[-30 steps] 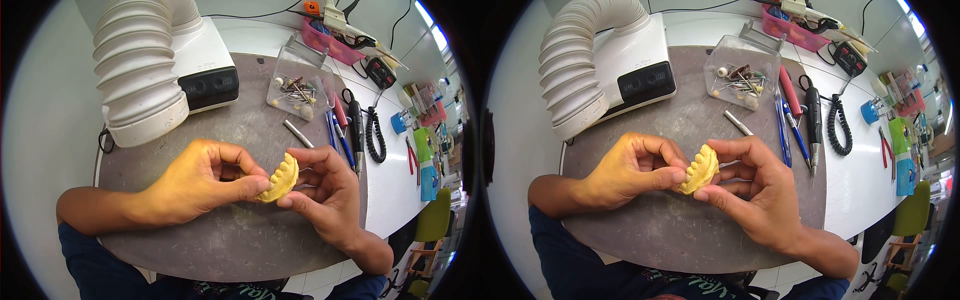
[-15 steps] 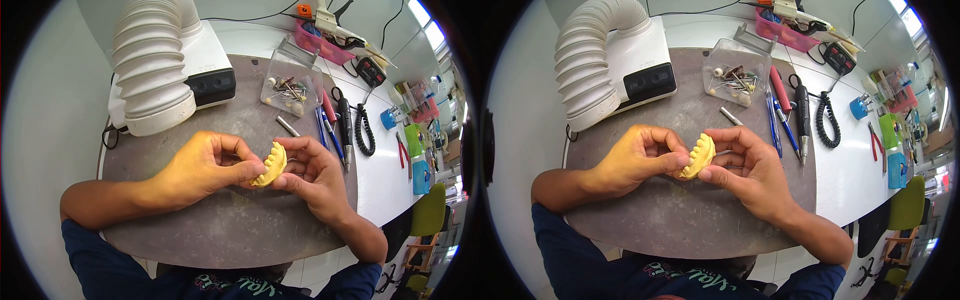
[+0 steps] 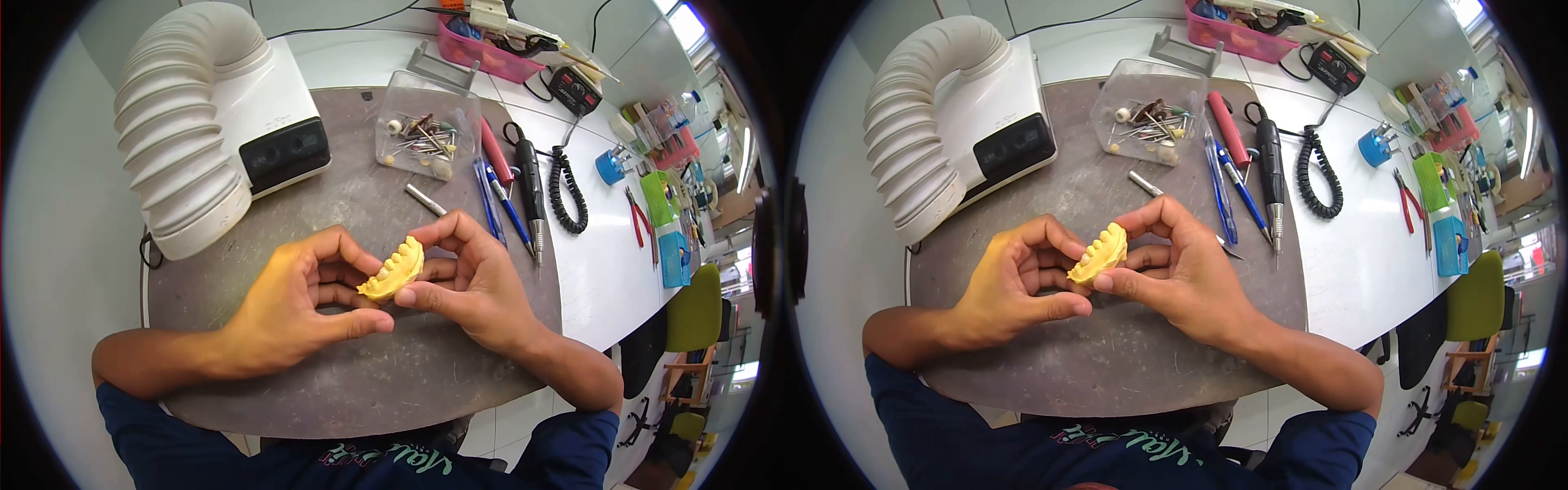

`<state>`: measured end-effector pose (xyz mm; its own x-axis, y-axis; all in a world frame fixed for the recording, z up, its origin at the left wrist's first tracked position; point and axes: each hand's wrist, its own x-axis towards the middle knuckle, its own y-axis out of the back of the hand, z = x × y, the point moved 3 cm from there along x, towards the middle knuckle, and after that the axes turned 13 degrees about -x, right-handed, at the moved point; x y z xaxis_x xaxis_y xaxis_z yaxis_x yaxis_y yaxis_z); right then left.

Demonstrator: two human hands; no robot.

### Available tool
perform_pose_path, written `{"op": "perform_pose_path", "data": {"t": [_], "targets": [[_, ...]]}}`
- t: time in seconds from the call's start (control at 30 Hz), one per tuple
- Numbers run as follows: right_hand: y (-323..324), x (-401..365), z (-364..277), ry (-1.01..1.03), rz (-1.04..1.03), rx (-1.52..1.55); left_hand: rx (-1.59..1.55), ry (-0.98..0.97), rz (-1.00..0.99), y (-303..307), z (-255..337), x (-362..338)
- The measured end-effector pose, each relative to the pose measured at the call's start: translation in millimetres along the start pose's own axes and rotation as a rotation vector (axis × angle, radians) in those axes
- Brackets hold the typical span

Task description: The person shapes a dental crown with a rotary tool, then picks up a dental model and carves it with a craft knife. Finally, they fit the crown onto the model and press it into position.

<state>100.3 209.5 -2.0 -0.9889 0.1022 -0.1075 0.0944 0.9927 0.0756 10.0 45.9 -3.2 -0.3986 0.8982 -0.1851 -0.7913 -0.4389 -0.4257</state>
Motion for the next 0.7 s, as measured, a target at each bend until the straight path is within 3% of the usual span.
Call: {"op": "perform_pose_path", "data": {"t": [0.07, 0.27, 0.37, 0.4, 0.43, 0.47, 0.53, 0.7], "targets": [[-0.6, -0.3, -1.0, -0.022, 0.005, 0.026, 0.167, -0.170, 0.041, 0.3, -1.9, -1.2], [-3.0, -3.4, 6.6, 0.017, 0.014, -0.003, 0.383, -0.242, 0.041, -0.4, 2.3, -4.9], [11.6, -5.6, 3.4, 0.125, 0.127, -0.242, 0.507, -0.273, 0.053, 0.1, 5.3, -2.6], [20.2, -8.0, -8.1, 0.158, 0.231, -0.437, 0.564, -0.281, 0.055, 0.9, 5.5, -1.3], [30.2, -7.7, -18.7, 0.411, 0.350, -0.767, 0.558, -0.268, 0.065, 1.7, 6.4, -0.2], [32.2, -10.6, -29.7, 0.426, 0.461, -0.943, 0.611, -0.262, 0.053, 1.2, 8.3, 0.6], [37.6, -9.2, -34.1, 0.475, 0.500, -1.251, 0.670, -0.251, 0.060, 2.2, 9.6, 1.7], [34.3, -6.6, -21.4, 0.383, 0.390, -1.523, 0.689, -0.302, 0.007, 3.4, 8.9, 4.1]]}}
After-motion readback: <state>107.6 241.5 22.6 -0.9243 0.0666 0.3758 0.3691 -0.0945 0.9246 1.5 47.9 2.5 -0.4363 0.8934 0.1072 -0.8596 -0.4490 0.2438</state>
